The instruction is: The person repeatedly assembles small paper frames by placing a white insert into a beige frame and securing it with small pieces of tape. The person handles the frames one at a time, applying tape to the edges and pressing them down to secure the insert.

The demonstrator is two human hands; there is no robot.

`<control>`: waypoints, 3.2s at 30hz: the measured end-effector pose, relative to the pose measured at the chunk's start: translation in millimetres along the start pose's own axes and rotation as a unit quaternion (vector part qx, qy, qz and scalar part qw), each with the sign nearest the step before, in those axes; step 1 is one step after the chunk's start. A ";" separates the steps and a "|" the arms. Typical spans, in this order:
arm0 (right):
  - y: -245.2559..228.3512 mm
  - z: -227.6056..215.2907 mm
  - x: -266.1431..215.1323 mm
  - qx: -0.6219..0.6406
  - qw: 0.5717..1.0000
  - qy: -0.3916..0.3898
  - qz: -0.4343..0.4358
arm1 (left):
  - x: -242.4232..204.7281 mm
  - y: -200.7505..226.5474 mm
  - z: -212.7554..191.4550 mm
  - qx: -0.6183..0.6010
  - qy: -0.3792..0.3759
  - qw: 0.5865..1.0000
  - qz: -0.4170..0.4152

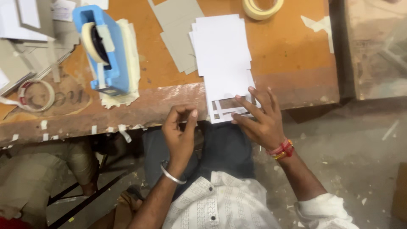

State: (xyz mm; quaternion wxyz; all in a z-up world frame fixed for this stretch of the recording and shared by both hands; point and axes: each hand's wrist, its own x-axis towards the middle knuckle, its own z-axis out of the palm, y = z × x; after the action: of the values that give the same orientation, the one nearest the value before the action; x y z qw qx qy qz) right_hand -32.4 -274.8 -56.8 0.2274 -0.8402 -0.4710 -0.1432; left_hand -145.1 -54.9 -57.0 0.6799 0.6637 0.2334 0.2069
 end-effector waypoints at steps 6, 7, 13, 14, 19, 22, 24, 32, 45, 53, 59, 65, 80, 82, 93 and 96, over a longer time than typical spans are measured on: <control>-30.7 11.7 2.0 0.064 0.993 0.090 -0.052 | -19.8 2.5 -12.1 -0.125 -0.044 0.986 -0.104; -44.0 14.5 -0.7 0.098 0.988 0.076 -0.094 | -21.0 4.3 -12.3 -0.158 -0.061 0.976 -0.134; -44.3 -1.9 -1.4 0.155 0.982 0.086 0.059 | -12.2 12.5 -24.5 -0.234 -0.175 0.947 -0.137; -41.2 0.2 -1.0 0.239 0.950 0.151 0.134 | -16.4 11.8 -24.5 -0.237 -0.183 0.946 -0.126; 0.5 -1.2 1.0 0.659 0.678 0.149 0.290 | -25.2 12.1 -15.4 -0.201 -0.270 0.929 -0.151; 3.1 10.3 -10.6 0.727 0.575 0.099 0.362 | -25.2 6.9 -15.7 -0.148 -0.308 0.927 -0.152; -1.3 17.4 -18.0 0.714 0.565 0.090 0.404 | -20.4 3.8 -23.0 -0.171 -0.311 0.927 -0.118; 5.4 25.2 -11.8 0.696 0.623 -0.153 0.322 | 3.0 17.5 -41.2 -0.302 -0.271 0.906 -0.119; -62.1 11.3 -5.7 0.498 0.791 -0.094 0.341 | -24.6 22.7 34.3 0.041 -0.037 0.998 -0.034; -42.7 4.9 1.9 0.563 0.731 -0.203 0.327 | 1.4 32.0 0.5 0.022 -0.082 0.996 0.029; -43.1 8.5 9.6 0.591 0.700 -0.209 0.343 | -1.6 38.8 -6.8 0.115 -0.008 0.987 0.108; -42.4 11.1 6.9 0.529 0.765 -0.219 0.294 | -13.3 14.3 -16.2 0.079 0.016 0.986 0.149; -67.0 -26.6 142.4 0.047 0.991 -0.055 -0.112 | -27.7 27.7 -22.4 0.050 0.071 0.992 0.093; -70.7 -12.6 148.8 0.067 0.989 -0.052 -0.125 | -26.3 32.3 -23.3 0.099 0.082 0.983 0.128; -63.9 14.1 124.7 0.183 0.978 -0.025 -0.100 | -16.4 40.6 -37.2 0.153 0.068 0.964 0.207; -63.2 13.2 112.2 0.191 0.979 -0.021 -0.066 | -15.0 40.1 -36.1 0.155 0.044 0.963 0.215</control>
State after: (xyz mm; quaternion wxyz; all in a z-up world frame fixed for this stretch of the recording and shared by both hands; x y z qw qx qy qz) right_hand -28.4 -157.8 -1.5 0.3640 -0.7509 -0.5490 -0.0479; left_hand -177.4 -33.4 -16.7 0.4974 0.7858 0.1439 0.3382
